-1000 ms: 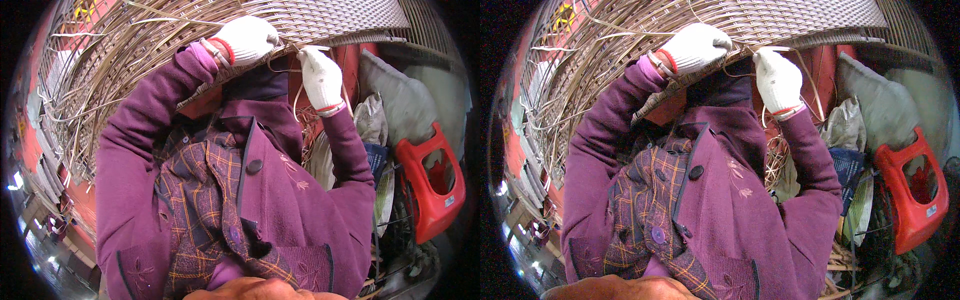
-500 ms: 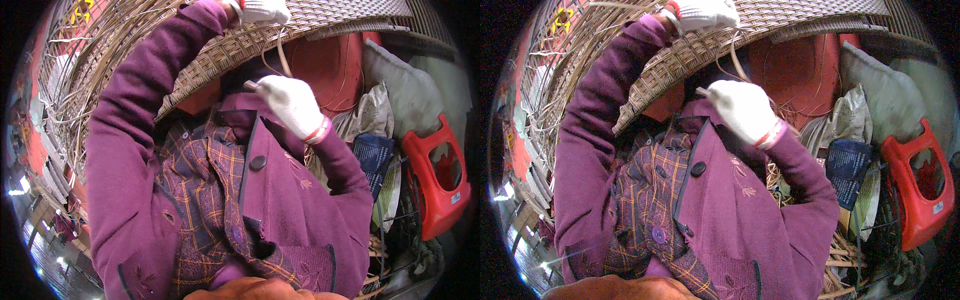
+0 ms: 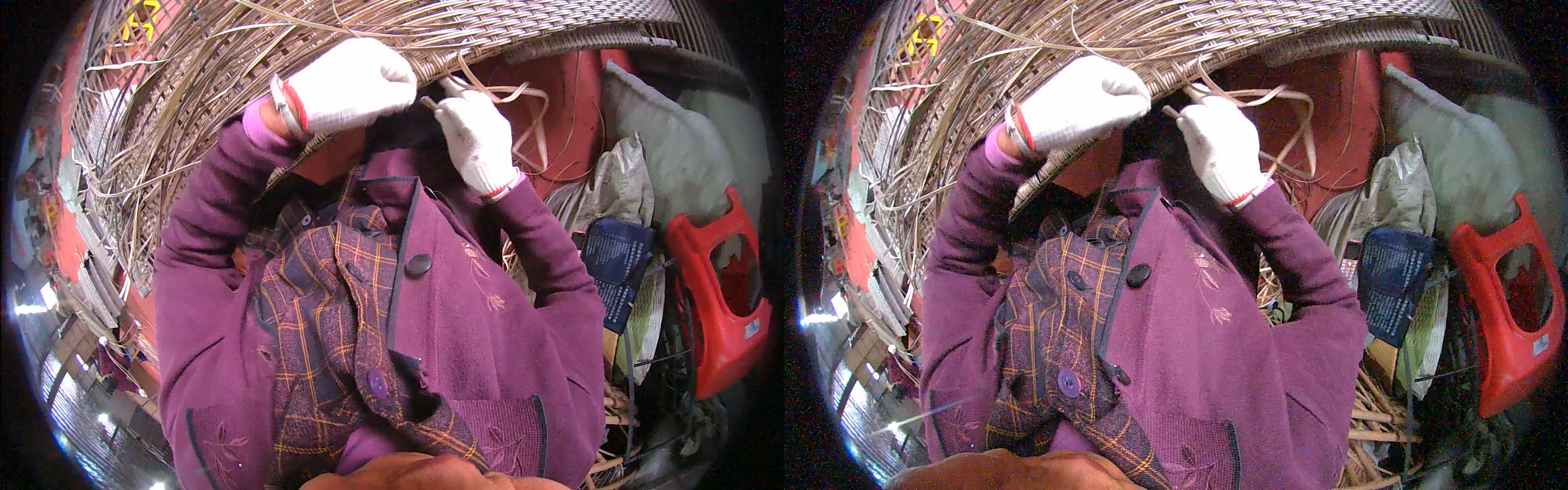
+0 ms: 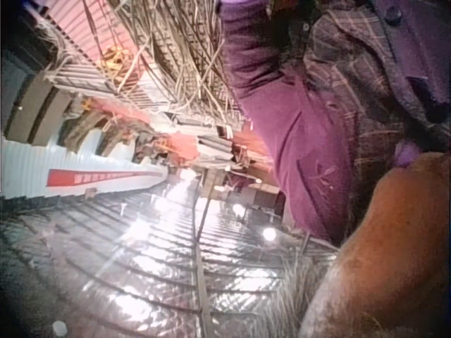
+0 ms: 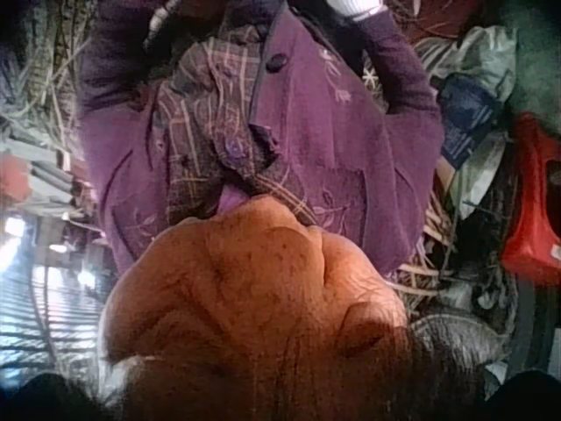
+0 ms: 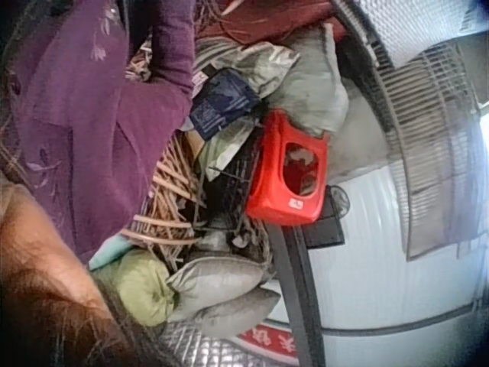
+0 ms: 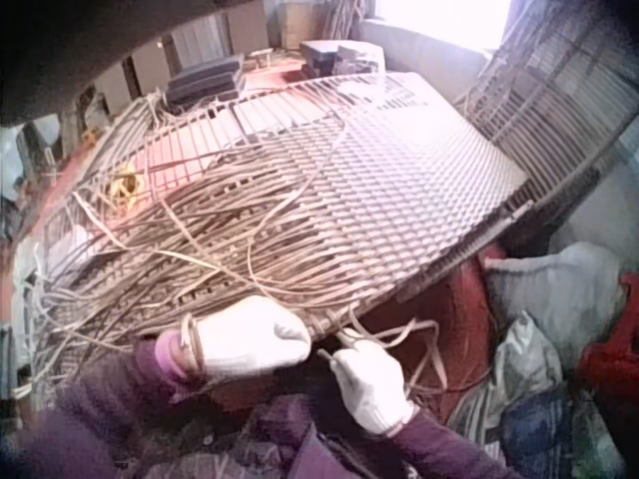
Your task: The person weaves a large basket by hand, repeatedly threading flexible plant strips through the vertical ribs of the basket frame. They adjust the basket's position and continue weaving along the rim, tightening and aligning the woven sections.
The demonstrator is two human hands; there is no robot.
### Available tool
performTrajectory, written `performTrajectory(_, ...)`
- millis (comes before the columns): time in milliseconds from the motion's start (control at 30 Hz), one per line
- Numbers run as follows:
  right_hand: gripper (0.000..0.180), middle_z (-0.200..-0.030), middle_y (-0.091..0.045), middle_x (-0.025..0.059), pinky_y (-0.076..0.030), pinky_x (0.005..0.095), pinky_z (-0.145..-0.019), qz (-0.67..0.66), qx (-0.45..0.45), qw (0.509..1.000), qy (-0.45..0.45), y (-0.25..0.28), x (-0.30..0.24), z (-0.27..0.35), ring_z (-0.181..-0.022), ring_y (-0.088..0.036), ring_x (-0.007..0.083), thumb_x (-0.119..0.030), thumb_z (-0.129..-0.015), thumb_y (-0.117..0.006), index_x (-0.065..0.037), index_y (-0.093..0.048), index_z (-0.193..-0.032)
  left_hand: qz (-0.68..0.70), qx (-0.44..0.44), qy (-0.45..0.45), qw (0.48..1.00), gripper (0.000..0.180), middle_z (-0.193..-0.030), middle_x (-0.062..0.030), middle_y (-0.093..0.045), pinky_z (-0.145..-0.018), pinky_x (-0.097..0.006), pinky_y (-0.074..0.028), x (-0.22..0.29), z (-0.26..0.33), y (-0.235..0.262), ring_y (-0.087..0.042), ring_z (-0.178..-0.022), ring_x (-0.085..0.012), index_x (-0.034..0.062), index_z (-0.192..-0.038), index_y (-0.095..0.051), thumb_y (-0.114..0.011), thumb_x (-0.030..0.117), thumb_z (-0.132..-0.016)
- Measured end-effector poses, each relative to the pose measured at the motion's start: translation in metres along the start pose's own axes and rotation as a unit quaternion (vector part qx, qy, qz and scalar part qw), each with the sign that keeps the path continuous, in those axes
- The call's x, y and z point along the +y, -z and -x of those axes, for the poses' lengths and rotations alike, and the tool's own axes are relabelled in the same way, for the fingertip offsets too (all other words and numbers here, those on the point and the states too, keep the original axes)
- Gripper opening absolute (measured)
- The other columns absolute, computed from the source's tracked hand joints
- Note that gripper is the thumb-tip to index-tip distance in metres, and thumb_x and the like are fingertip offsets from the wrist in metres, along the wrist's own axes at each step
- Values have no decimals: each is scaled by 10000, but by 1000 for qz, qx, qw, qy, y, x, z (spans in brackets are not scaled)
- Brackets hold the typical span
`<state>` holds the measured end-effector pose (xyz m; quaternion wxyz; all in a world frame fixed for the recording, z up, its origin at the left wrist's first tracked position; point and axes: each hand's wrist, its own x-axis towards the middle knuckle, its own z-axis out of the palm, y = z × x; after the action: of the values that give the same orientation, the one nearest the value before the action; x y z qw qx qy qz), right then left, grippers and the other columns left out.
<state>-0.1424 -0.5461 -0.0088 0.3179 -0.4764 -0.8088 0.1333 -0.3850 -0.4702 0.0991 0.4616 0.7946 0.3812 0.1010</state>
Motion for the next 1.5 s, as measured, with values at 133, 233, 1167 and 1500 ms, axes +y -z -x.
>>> performTrajectory(133,136,-1248,-761,202,-601,421,-962,18,124,991,35,23,10,-19,-1113,-744,361,10,-923,-767,-32,-737,-1048,-58,88,-6,994,264,-1029,-150,-804,-894,-356,-597,-21,21,-34,-758,-948,-224,-21,-1131,-780,-719,206,-1012)
performTrajectory(233,102,-1248,-770,142,-603,397,-920,0,171,985,31,34,20,-42,-1061,-733,334,-64,-964,-755,-61,-733,-1063,-146,157,-86,973,328,-1184,-192,-808,-997,-366,-596,-33,18,-38,-781,-1098,-280,-14,-1247,-778,-707,212,-1020)
performTrajectory(1167,245,-808,-690,182,-537,519,-677,-146,-185,972,-5,-10,-22,-3,-772,-701,429,-289,-1051,-666,-89,-711,-917,68,20,-2,998,391,-1148,-106,-764,-833,-340,-596,-73,-19,-6,-738,-934,-238,29,-1293,-726,-776,248,-973)
performTrajectory(1500,138,-1017,-784,172,-606,374,-827,-139,7,990,20,8,-12,-47,-909,-775,326,-72,-991,-767,-19,-777,-1118,-131,86,-149,976,366,-1243,-169,-768,-988,-419,-586,-84,-21,-3,-742,-1142,-353,59,-1273,-739,-770,301,-1000)
